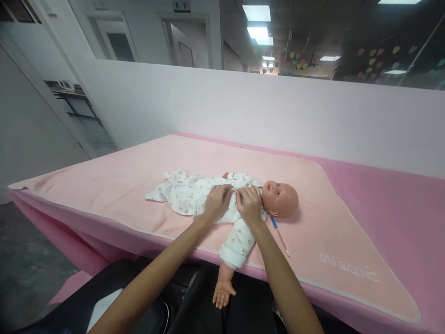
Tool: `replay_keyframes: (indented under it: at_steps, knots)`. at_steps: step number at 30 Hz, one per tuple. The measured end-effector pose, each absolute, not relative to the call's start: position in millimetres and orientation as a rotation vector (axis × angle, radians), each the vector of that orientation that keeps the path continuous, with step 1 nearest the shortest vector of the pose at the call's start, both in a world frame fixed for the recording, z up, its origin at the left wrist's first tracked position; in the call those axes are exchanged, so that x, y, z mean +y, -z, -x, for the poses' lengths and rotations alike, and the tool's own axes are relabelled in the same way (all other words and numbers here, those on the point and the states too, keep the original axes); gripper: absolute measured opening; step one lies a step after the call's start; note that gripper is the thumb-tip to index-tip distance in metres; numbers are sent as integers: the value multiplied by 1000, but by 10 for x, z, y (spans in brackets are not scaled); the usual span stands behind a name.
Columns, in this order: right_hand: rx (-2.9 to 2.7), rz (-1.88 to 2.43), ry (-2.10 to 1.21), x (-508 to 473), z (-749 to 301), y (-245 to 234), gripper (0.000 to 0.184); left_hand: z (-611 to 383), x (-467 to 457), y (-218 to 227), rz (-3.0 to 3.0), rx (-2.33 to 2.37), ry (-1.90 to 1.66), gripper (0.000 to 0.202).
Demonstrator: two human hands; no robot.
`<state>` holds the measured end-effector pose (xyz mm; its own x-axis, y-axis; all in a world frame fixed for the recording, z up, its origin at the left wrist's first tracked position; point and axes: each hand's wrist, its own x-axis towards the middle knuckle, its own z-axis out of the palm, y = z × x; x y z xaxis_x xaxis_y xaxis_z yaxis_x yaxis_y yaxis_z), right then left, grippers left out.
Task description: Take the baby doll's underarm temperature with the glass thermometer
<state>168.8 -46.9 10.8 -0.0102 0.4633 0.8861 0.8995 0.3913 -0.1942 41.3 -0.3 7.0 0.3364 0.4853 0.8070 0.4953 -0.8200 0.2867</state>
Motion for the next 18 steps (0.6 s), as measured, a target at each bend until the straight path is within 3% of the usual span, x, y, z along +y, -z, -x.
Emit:
replay_keyframes:
  at_steps: [18]
  knots:
    - [-1588,1211,617,-439,-1693,-49,14,-364,2,-119,2322,-1119,1621,16]
